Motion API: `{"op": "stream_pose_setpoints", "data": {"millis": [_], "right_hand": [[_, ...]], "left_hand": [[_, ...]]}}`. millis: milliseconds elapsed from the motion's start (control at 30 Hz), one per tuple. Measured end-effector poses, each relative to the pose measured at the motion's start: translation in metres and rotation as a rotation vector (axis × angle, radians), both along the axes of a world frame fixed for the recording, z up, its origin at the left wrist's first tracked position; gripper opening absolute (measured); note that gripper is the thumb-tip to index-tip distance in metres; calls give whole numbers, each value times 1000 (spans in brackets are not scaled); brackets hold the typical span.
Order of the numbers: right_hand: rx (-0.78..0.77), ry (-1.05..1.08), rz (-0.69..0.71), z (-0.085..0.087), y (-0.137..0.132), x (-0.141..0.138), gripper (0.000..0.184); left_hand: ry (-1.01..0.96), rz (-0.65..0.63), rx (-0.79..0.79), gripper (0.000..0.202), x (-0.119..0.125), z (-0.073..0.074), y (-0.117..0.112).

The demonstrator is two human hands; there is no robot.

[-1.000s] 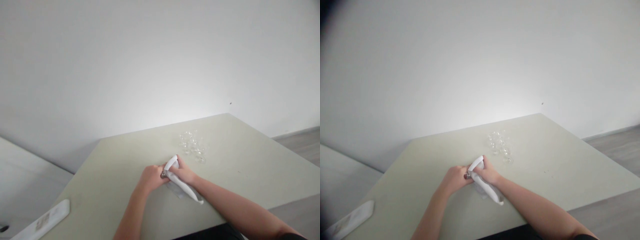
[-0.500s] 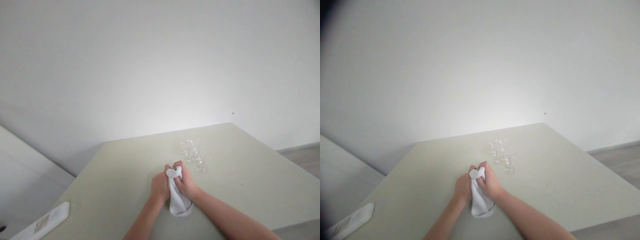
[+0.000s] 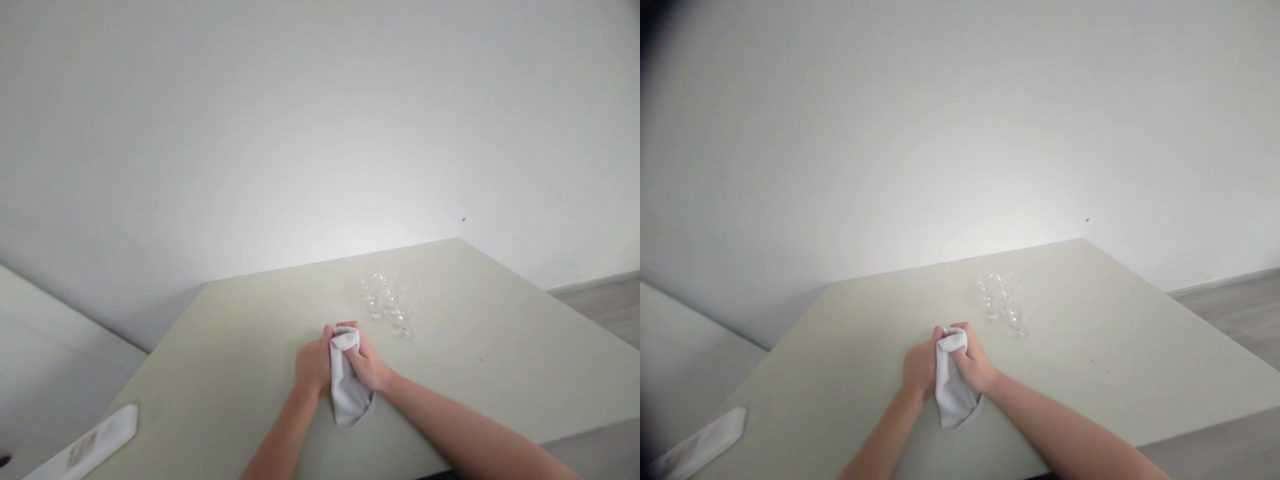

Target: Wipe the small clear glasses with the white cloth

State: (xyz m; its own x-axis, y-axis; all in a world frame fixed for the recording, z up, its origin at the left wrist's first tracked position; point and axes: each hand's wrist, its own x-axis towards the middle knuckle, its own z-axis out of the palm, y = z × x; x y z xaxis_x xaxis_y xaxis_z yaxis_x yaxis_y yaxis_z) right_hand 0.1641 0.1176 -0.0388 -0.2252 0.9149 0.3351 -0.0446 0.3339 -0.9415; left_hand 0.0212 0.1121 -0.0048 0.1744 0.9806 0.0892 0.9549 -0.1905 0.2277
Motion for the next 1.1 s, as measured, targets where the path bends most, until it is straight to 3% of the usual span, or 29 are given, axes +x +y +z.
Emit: {"op": "stream_pose_setpoints", "data": {"millis": [167,300,400,500,600,733,900,1000,1100], "right_hand": [[-122,-11,-64,-3,2,-2,23],[82,-247,-69,6,2,7,9],[263,-398,-64,7,2,14,33],[402,-375,-42,7,3,18,59],[434,-280,-27,9,3,19,62],[264,-160,-17,11,3,14,29],[-145,-15,-154,1,3,5,34],[-112,-45,-174,-1,2,3,30],[-56,-69,-83,1,2,1,28]], "left_hand": [[86,-93,90,31,-4,-1,1],[-121,-66,-5,33,-3,-4,4],[-365,-67,-95,45,-5,-6,7],[-552,-106,-131,48,-10,-7,10],[-610,-172,-144,45,-12,-8,11],[-378,-69,-131,52,-6,-5,6],[33,-32,-39,43,6,4,-1],[106,-8,-49,37,8,6,-2],[74,48,-39,31,9,5,-1]]}}
